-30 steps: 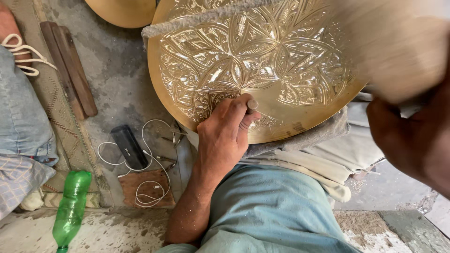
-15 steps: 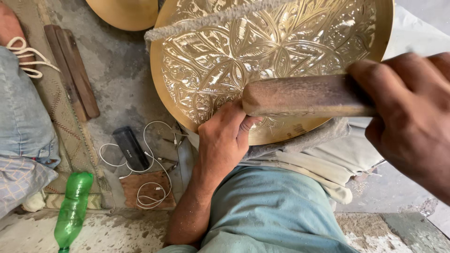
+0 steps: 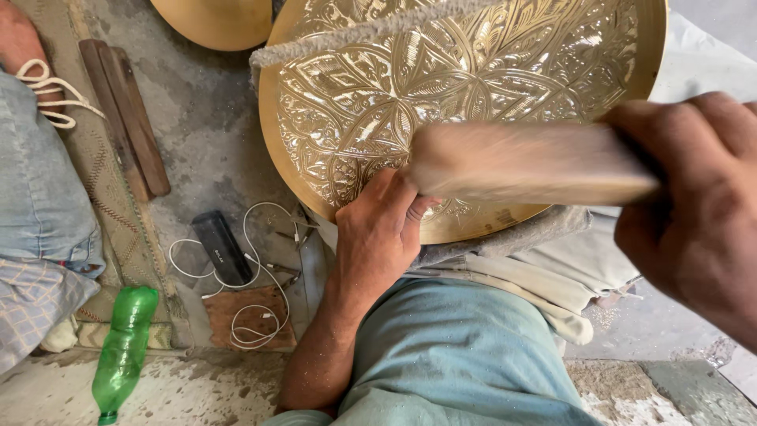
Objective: The person uses a wooden mallet and a metal chisel to engrave a floral pattern into a brass plate. They repeatedly strike the chisel to deepen the design lines while holding the plate steady on their lap.
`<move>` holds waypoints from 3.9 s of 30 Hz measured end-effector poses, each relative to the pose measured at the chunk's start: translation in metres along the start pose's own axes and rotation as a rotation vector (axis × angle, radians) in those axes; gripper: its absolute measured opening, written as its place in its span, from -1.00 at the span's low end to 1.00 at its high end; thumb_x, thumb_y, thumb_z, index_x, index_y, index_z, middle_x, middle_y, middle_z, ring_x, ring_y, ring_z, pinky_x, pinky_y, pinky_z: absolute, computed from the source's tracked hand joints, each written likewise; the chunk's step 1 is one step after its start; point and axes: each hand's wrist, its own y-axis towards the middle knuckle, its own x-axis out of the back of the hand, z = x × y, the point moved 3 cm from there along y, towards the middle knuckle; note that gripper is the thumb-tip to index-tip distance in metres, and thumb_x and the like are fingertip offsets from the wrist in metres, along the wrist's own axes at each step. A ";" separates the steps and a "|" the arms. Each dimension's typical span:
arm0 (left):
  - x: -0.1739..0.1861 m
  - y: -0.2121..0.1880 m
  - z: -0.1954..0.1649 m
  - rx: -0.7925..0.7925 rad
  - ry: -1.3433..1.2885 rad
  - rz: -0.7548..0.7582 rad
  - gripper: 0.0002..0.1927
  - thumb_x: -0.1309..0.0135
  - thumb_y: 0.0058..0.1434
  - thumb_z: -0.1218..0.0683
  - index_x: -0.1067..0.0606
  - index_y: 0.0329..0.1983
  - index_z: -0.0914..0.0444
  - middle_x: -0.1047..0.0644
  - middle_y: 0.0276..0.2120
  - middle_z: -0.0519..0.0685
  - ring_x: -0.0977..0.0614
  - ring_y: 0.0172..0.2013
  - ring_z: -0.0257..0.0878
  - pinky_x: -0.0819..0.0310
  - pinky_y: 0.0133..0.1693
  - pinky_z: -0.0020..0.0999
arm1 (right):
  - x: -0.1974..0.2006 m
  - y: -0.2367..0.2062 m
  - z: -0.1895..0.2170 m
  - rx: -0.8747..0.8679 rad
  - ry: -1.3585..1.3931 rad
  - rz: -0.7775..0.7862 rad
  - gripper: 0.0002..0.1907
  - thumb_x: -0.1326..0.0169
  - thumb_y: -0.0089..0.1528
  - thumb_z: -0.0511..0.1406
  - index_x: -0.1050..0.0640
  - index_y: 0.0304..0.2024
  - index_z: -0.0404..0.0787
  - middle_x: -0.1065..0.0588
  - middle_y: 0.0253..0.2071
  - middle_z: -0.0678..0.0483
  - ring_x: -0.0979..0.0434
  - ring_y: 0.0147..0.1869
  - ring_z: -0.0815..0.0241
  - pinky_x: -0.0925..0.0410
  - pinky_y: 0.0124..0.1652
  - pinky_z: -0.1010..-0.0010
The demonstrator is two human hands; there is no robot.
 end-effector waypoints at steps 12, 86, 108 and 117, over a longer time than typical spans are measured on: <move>-0.023 0.006 -0.003 0.060 -0.349 -0.120 -0.86 -0.12 0.44 0.19 -0.43 -0.01 0.29 -0.59 -0.21 -0.03 -0.70 -0.21 -0.19 -0.64 -0.19 -0.33 | -0.041 -0.013 -0.031 -0.049 0.095 -0.270 -0.63 -0.34 0.26 -0.45 -0.52 0.08 -0.31 -0.59 -0.18 -0.09 -0.61 -0.16 0.07 -0.47 -0.12 0.23; -0.056 0.004 -0.023 0.026 -0.146 -0.076 -0.65 -0.10 0.47 0.08 -0.37 0.25 0.26 -0.56 -0.09 0.13 -0.67 -0.15 0.07 -0.58 -0.19 -0.09 | 0.026 0.015 -0.039 0.134 -0.185 0.177 -0.43 -0.23 -0.02 -0.57 -0.57 0.09 -0.34 -0.51 -0.25 -0.17 -0.54 -0.24 -0.01 -0.46 -0.24 0.20; -0.052 0.010 -0.030 0.022 -0.162 -0.073 -0.76 -0.13 0.44 0.10 -0.45 0.06 0.32 -0.55 -0.21 0.07 -0.66 -0.24 -0.01 -0.55 -0.26 -0.14 | 0.039 0.028 -0.036 0.147 -0.060 0.108 -0.53 -0.21 0.12 -0.57 -0.54 0.10 -0.36 -0.54 -0.18 -0.11 -0.57 -0.19 0.04 -0.47 -0.14 0.26; -0.053 0.008 -0.029 0.017 -0.157 -0.089 -0.71 -0.14 0.43 0.09 -0.44 0.11 0.32 -0.55 -0.13 0.08 -0.66 -0.16 -0.01 -0.57 -0.18 -0.17 | 0.030 0.019 -0.041 0.165 -0.056 0.058 -0.37 -0.20 0.06 -0.60 -0.53 0.21 -0.33 -0.53 -0.09 -0.13 -0.58 -0.08 -0.02 -0.48 -0.10 0.24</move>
